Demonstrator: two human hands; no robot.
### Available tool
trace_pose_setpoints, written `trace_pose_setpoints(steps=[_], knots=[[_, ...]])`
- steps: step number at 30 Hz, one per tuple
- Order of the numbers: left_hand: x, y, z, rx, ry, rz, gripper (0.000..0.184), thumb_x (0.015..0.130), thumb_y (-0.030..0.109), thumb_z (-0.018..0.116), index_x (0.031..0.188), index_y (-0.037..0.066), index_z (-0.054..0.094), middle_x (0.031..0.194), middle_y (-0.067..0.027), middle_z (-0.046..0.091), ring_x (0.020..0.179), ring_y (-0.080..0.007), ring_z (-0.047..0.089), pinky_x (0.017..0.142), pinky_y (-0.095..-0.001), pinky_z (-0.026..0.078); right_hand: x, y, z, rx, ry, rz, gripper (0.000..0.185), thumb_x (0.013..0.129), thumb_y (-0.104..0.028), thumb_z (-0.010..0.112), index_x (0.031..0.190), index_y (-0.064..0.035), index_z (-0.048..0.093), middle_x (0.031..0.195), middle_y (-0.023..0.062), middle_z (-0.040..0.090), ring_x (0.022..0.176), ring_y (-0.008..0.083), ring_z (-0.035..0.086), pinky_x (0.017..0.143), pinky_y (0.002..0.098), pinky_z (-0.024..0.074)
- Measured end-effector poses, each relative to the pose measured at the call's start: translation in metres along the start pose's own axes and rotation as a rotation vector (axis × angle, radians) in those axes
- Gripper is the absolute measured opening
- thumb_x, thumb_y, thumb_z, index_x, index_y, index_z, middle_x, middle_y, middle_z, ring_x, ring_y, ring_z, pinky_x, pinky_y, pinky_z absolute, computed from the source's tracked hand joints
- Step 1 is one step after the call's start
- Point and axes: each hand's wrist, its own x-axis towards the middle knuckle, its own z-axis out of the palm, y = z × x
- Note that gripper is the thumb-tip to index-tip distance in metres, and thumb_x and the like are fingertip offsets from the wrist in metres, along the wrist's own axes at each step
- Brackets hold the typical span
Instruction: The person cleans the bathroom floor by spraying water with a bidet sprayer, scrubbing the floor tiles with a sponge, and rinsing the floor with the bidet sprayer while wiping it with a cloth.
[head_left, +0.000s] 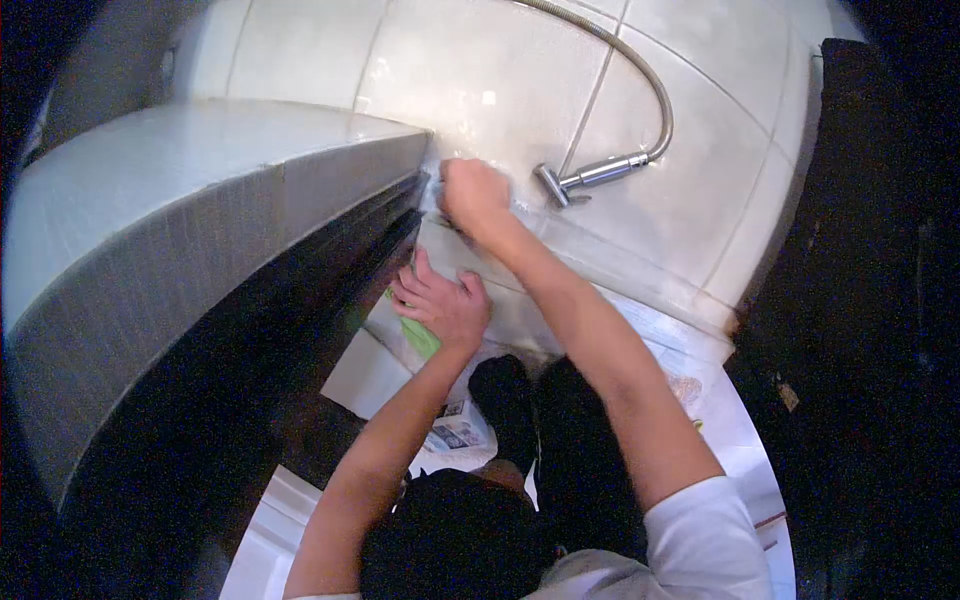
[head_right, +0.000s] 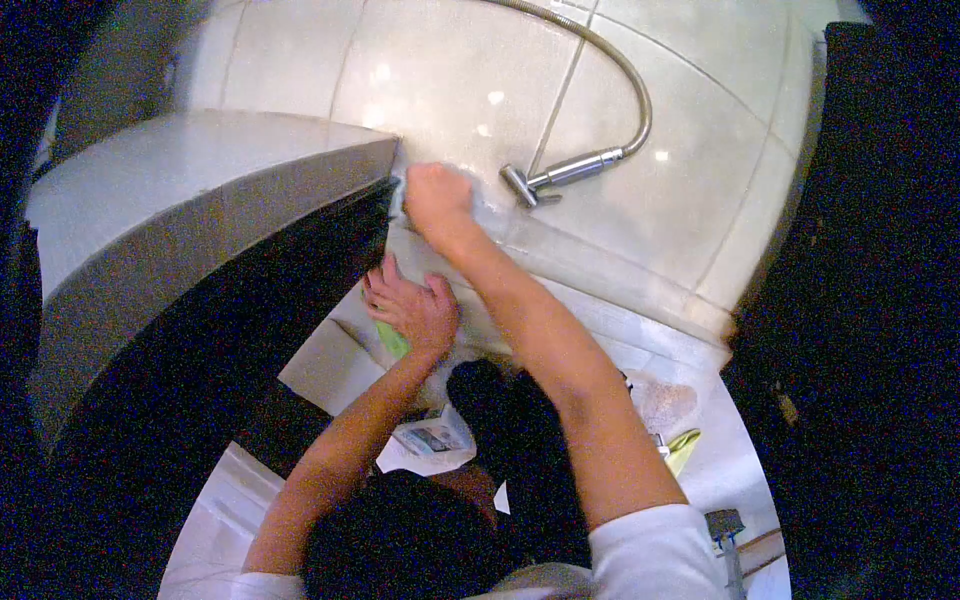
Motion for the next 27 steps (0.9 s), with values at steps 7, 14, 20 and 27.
trace_pose_setpoints(steps=[7, 14, 20, 27], knots=[[-0.002, 0.003, 0.002, -0.005, 0.049, -0.021, 0.064, 0.069, 0.031, 0.053, 0.125, 0.005, 0.036, 0.117, -0.021, 0.038, 0.114, -0.0437, 0.031, 0.098, -0.0578, 0.017, -0.015, 0.03, 0.002, 0.019, 0.019, 0.008, 0.017, 0.071, -0.016, 0.062, 0.083, -0.0061, 0.066, 0.084, 0.0192, 0.065, 0.081, 0.0324, 0.065, 0.07, 0.0433, 0.0513], [-0.005, -0.002, -0.001, -0.028, 0.014, -0.019, 0.065, 0.069, 0.031, 0.052, 0.126, 0.005, 0.036, 0.118, -0.0214, 0.039, 0.113, -0.0441, 0.031, 0.098, -0.0577, 0.017, 0.004, 0.034, -0.022, 0.277, 0.16, 0.125, 0.027, 0.074, -0.028, 0.066, 0.088, -0.0049, 0.062, 0.081, 0.0195, 0.064, 0.079, 0.0351, 0.063, 0.07, 0.0436, 0.0504], [-0.012, -0.011, 0.002, -0.081, -0.024, -0.052, 0.064, 0.072, 0.03, 0.052, 0.128, 0.005, 0.034, 0.127, -0.0234, 0.035, 0.123, -0.0441, 0.026, 0.099, -0.0576, 0.016, 0.006, -0.002, 0.012, 0.218, 0.373, 0.079, 0.025, 0.074, -0.027, 0.067, 0.085, -0.0082, 0.056, 0.073, 0.018, 0.063, 0.074, 0.0377, 0.062, 0.063, 0.0459, 0.049], [-0.013, -0.009, 0.004, -0.05, -0.038, -0.079, 0.065, 0.072, 0.03, 0.051, 0.13, 0.006, 0.034, 0.128, -0.0229, 0.033, 0.123, -0.0435, 0.025, 0.1, -0.0565, 0.016, 0.01, -0.004, 0.004, 0.279, 0.37, 0.024, 0.024, 0.074, -0.027, 0.067, 0.084, -0.0089, 0.056, 0.074, 0.018, 0.063, 0.075, 0.0373, 0.061, 0.063, 0.0457, 0.0482]])
